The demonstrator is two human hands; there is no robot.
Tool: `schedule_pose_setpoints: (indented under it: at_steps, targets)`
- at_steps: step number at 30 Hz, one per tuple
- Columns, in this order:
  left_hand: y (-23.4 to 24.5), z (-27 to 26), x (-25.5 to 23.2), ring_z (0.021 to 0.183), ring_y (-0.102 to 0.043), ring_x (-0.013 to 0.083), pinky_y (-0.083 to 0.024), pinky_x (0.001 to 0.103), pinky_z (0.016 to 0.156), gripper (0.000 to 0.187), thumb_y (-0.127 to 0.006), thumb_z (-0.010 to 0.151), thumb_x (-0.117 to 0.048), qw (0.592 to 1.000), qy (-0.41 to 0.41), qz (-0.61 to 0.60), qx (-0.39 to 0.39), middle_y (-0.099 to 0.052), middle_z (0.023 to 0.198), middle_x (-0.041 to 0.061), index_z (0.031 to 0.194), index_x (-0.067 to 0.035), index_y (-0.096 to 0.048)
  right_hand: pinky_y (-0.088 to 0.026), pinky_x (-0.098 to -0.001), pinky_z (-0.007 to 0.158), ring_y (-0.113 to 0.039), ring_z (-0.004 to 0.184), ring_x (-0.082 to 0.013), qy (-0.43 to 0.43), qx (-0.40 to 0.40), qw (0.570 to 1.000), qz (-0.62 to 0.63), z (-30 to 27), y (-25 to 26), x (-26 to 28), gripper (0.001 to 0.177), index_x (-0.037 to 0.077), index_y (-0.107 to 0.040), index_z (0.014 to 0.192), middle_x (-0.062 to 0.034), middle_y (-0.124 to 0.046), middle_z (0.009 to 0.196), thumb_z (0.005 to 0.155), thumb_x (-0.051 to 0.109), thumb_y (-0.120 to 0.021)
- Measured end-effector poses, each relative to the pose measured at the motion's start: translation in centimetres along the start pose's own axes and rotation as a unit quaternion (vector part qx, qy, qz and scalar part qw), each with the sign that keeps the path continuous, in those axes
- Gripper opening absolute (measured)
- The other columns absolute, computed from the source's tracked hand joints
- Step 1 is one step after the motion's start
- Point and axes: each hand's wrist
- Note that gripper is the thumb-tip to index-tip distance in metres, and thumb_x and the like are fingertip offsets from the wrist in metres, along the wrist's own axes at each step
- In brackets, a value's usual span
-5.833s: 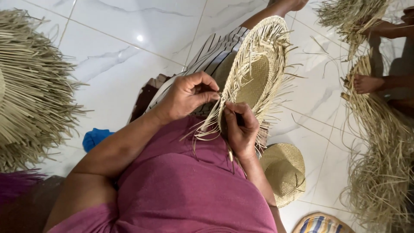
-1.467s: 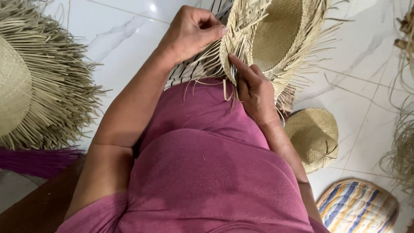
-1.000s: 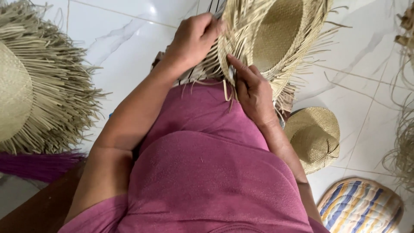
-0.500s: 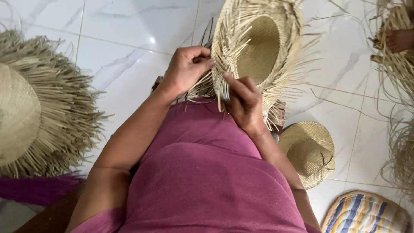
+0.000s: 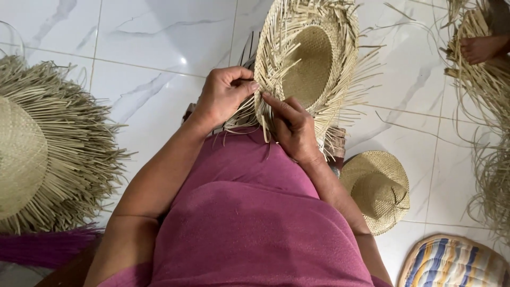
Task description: Weaving a straw hat by hand, specifically working on the brim by integrating new straw strands into the existing weave.
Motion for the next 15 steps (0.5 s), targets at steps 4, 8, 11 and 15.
schedule_pose_setpoints:
  at_steps: [4, 8, 11, 15]
  targets:
    - [0.0, 0.4, 1.3, 0.076, -0.068, 0.008, -0.058, 0.024, 0.067, 0.013, -0.077, 0.09, -0.001, 1.0, -0.015, -0.017, 0.011, -0.076, 0.083, 0.009, 0.103, -0.002, -0.078, -0.053, -0.042, 0.072, -0.065, 0.076, -0.0334, 0.001, 0.01, 1.0, 0.006, 0.1, 0.2, -0.2, 0.053, 0.011, -0.073, 0.131, -0.0155, -0.059, 0.082, 0.085, -0.011, -0.057]
    - [-0.3, 0.9, 2.7, 0.078, -0.069, 0.007, -0.059, 0.023, 0.072, 0.015, -0.078, 0.09, -0.002, 0.996, 0.0, -0.094, 0.008, -0.076, 0.085, 0.008, 0.105, 0.001, -0.076, -0.053, -0.0383, 0.073, -0.064, 0.075, -0.028, 0.003, 0.003, 0.999, 0.033, 0.1, 0.2, -0.7, 0.053, 0.011, -0.074, 0.13, -0.0133, -0.059, 0.083, 0.086, -0.012, -0.057]
    - [-0.4, 0.7, 2.8, 0.077, -0.07, 0.006, -0.061, 0.021, 0.073, 0.016, -0.078, 0.091, -0.001, 0.99, 0.015, -0.139, 0.003, -0.076, 0.085, 0.008, 0.106, 0.002, -0.076, -0.052, -0.0372, 0.073, -0.062, 0.076, -0.0248, 0.0, 0.006, 0.999, 0.043, -0.1, 0.2, -0.6, 0.054, 0.011, -0.073, 0.131, -0.0126, -0.059, 0.082, 0.086, -0.013, -0.056]
    - [-0.4, 0.5, 2.4, 0.078, -0.069, 0.0063, -0.061, 0.022, 0.072, 0.015, -0.078, 0.09, 0.0, 0.992, 0.004, -0.126, 0.004, -0.075, 0.085, 0.008, 0.105, 0.001, -0.076, -0.052, -0.0393, 0.072, -0.062, 0.075, -0.0265, 0.013, 0.009, 0.999, 0.038, 0.0, 0.4, -0.7, 0.052, 0.008, -0.073, 0.131, -0.0148, -0.06, 0.083, 0.087, -0.014, -0.056]
Point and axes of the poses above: each hand's wrist, its own z-axis towards the middle knuckle, its own y-axis out of the back of the hand, x = y × z
